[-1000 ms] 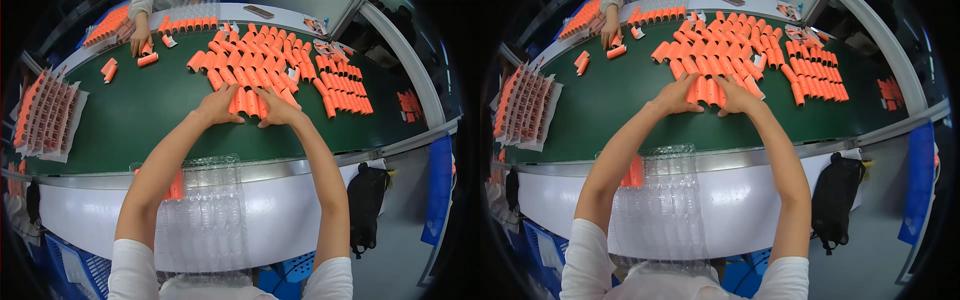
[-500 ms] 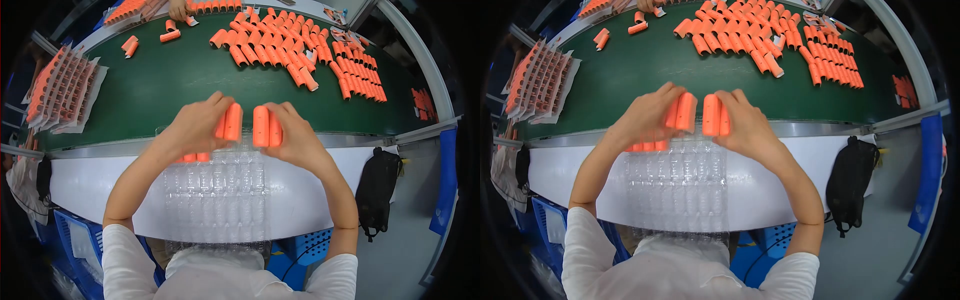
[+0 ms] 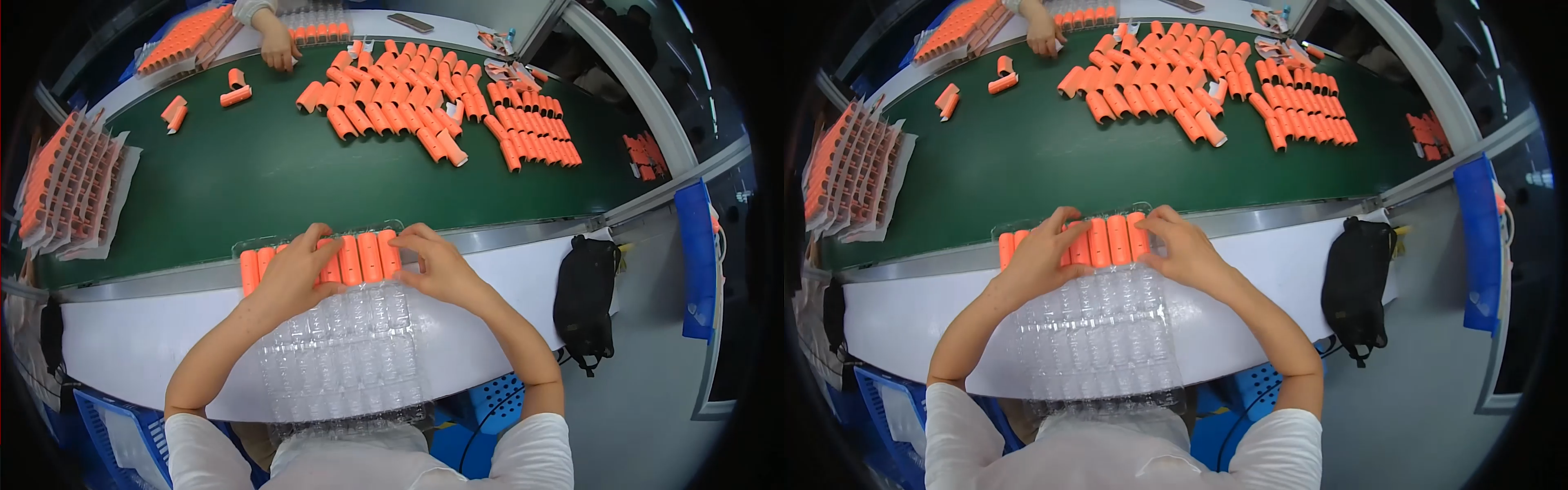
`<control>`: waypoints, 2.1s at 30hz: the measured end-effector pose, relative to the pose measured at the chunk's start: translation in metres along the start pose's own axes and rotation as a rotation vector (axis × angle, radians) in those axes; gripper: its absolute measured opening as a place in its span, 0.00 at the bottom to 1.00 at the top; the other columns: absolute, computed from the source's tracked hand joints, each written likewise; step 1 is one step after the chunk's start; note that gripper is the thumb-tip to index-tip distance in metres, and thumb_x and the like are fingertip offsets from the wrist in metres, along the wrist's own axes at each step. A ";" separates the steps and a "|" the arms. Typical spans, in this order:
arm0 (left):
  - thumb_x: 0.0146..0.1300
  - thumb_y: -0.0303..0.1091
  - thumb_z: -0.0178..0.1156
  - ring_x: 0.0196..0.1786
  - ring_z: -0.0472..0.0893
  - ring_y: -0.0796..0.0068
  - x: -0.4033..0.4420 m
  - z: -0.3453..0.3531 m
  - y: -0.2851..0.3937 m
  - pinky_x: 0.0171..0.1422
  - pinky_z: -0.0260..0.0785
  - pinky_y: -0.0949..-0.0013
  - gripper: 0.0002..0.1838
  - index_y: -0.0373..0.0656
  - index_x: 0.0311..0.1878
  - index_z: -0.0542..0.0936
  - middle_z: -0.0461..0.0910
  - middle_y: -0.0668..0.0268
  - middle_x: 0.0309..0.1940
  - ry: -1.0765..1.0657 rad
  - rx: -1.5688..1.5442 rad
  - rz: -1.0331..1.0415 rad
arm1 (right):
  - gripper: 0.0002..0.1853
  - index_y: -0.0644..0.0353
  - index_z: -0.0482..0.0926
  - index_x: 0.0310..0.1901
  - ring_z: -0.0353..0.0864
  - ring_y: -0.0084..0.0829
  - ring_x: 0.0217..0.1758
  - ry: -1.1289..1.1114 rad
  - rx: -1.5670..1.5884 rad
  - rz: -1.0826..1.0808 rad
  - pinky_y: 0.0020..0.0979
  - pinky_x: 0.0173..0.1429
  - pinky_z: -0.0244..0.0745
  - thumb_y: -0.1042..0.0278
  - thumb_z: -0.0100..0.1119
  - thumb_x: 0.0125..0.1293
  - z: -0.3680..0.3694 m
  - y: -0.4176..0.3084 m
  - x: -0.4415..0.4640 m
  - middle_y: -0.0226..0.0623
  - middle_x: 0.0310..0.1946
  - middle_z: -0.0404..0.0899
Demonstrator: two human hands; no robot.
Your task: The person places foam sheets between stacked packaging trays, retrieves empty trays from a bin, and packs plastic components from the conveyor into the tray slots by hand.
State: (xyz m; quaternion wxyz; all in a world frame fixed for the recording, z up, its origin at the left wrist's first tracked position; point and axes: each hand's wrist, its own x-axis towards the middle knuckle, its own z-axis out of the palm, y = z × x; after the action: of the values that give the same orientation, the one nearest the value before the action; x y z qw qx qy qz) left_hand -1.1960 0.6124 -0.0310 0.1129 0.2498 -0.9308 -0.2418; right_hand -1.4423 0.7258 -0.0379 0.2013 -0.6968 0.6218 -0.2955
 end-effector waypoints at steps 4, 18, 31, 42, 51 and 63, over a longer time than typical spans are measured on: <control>0.53 0.40 0.74 0.55 0.78 0.57 0.055 -0.012 0.001 0.57 0.74 0.58 0.31 0.40 0.60 0.77 0.73 0.59 0.57 0.117 -0.002 0.049 | 0.23 0.59 0.79 0.54 0.81 0.43 0.41 0.375 -0.139 0.278 0.41 0.47 0.76 0.68 0.70 0.55 -0.050 0.050 0.045 0.40 0.46 0.78; 0.50 0.46 0.76 0.56 0.79 0.53 0.264 0.087 0.000 0.52 0.77 0.53 0.47 0.42 0.69 0.62 0.66 0.54 0.62 0.208 0.051 -0.013 | 0.19 0.67 0.75 0.52 0.76 0.28 0.19 0.486 0.465 0.660 0.29 0.21 0.68 0.65 0.61 0.64 -0.070 0.181 0.102 0.37 0.25 0.78; 0.43 0.47 0.79 0.58 0.78 0.50 0.280 0.088 0.000 0.57 0.75 0.53 0.51 0.44 0.69 0.63 0.65 0.55 0.62 0.130 -0.032 0.038 | 0.21 0.57 0.72 0.60 0.80 0.57 0.49 0.549 -0.202 0.428 0.51 0.52 0.76 0.60 0.57 0.68 -0.075 0.162 0.088 0.50 0.53 0.74; 0.39 0.59 0.78 0.60 0.77 0.49 0.285 0.103 0.011 0.61 0.74 0.54 0.61 0.41 0.74 0.60 0.65 0.50 0.63 0.103 0.092 0.087 | 0.29 0.62 0.73 0.58 0.74 0.53 0.57 0.578 -0.692 0.199 0.48 0.60 0.75 0.74 0.63 0.50 -0.154 0.274 0.081 0.50 0.55 0.71; 0.34 0.55 0.81 0.57 0.77 0.51 0.297 0.113 0.019 0.55 0.76 0.54 0.61 0.45 0.72 0.61 0.67 0.54 0.61 0.076 0.085 -0.018 | 0.54 0.59 0.60 0.73 0.76 0.35 0.20 -0.039 -0.147 0.653 0.37 0.19 0.68 0.88 0.62 0.36 -0.234 0.330 0.098 0.45 0.31 0.80; 0.32 0.54 0.81 0.60 0.76 0.50 0.301 0.113 0.023 0.57 0.75 0.53 0.61 0.46 0.72 0.61 0.66 0.53 0.63 0.045 0.085 -0.053 | 0.63 0.62 0.65 0.67 0.70 0.45 0.67 -0.082 -0.219 0.385 0.40 0.70 0.71 0.81 0.83 0.16 -0.220 0.355 0.070 0.45 0.63 0.69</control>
State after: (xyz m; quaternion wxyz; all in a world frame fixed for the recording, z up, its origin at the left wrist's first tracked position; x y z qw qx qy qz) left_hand -1.4990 0.5177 -0.0897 0.1166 0.2841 -0.9305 -0.1995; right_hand -1.8497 0.6238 -0.0923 0.2022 -0.5945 0.7629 -0.1539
